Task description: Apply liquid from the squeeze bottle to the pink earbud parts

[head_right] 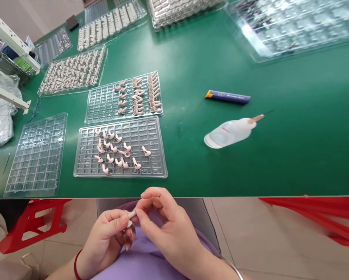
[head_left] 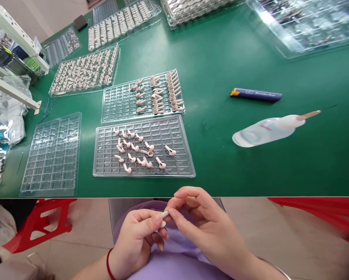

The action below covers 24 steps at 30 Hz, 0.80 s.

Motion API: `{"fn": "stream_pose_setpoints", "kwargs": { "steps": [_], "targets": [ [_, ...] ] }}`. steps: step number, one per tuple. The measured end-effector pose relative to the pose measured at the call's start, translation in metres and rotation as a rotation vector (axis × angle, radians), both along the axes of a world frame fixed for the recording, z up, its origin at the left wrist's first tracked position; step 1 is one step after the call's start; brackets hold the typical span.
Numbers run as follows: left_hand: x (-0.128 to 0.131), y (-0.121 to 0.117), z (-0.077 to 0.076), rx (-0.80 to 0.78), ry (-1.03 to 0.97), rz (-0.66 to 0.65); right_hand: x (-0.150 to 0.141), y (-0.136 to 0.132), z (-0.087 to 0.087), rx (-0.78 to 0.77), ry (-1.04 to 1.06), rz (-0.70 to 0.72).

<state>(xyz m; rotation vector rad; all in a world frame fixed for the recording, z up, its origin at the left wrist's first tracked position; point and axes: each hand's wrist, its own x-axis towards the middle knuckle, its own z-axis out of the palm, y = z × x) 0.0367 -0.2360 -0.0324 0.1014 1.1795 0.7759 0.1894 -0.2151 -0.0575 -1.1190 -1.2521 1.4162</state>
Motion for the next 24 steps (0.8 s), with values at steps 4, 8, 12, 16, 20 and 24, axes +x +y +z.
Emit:
{"fn": "stream_pose_setpoints", "kwargs": {
  "steps": [4,8,12,16,20,24],
  "targets": [
    [0.000,0.001,-0.001,-0.016,-0.018,0.011,0.001,0.000,0.000,-0.034,0.013,0.017],
    [0.001,0.001,-0.001,-0.027,-0.014,0.014,0.001,0.001,0.001,-0.032,0.033,0.026],
    [0.001,0.000,0.000,0.040,0.018,-0.027,-0.002,0.000,0.002,0.017,0.018,0.020],
    [0.002,-0.001,0.001,0.187,0.107,-0.137,-0.007,-0.004,-0.001,0.069,-0.011,-0.008],
    [0.004,-0.003,0.000,0.210,0.131,-0.194,-0.010,-0.006,-0.005,0.087,-0.025,-0.032],
    [0.005,-0.003,-0.001,0.164,0.097,-0.223,-0.010,-0.002,-0.006,-0.046,0.029,-0.024]
  ]
}}
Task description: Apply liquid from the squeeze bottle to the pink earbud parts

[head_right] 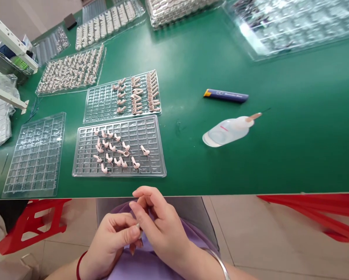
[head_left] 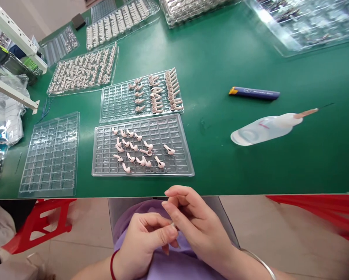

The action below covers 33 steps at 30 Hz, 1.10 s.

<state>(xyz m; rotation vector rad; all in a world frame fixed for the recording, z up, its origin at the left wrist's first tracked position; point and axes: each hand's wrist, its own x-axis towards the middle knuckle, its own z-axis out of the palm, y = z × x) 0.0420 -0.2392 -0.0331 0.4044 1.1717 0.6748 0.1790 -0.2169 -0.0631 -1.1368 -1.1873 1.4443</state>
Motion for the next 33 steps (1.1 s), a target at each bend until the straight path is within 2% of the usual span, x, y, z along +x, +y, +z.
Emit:
{"fn": "stream_pose_setpoints", "kwargs": {
  "steps": [4,10,15,27,30,33],
  "targets": [
    [0.000,0.002,0.003,-0.080,-0.043,0.052,0.002,0.007,0.002,-0.214,0.124,0.021],
    [0.000,0.005,0.006,-0.163,-0.053,0.122,0.014,0.003,0.000,-0.205,0.078,-0.008],
    [0.000,0.004,0.005,-0.172,-0.059,0.129,0.019,-0.004,-0.002,-0.235,0.122,0.030],
    [0.001,0.004,0.004,-0.147,-0.081,0.109,0.018,-0.001,0.012,-0.245,0.064,0.093],
    [-0.001,0.003,0.004,-0.060,-0.033,0.076,0.019,-0.002,0.011,-0.217,0.032,0.095],
    [-0.004,0.002,0.007,0.193,0.198,-0.008,0.023,-0.002,0.010,-0.146,0.003,0.076]
  ]
}}
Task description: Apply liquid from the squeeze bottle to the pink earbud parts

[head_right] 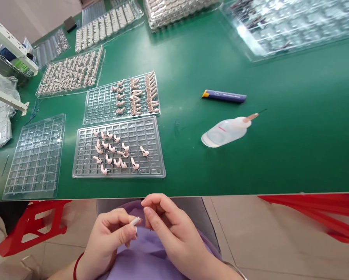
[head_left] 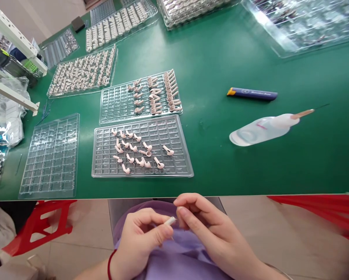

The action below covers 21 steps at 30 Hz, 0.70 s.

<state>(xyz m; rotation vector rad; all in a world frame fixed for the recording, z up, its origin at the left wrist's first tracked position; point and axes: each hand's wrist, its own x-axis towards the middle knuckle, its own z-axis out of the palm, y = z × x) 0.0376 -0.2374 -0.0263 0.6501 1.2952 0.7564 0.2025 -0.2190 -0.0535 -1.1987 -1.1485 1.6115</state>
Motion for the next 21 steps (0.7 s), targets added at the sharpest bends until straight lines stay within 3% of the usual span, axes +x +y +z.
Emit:
{"fn": "stream_pose_setpoints", "kwargs": {
  "steps": [4,10,21],
  "targets": [
    [-0.0045,-0.0037,0.0044,0.381,0.373,-0.135,0.0059,0.0005,-0.0006,0.077,-0.032,0.009],
    [-0.0064,-0.0057,0.0044,0.755,0.599,-0.210,0.0091,-0.0012,-0.0008,0.228,-0.110,0.030],
    [-0.0052,-0.0032,0.0064,0.987,0.779,-0.265,0.0116,-0.0033,-0.0014,0.291,-0.058,0.106]
  ]
}}
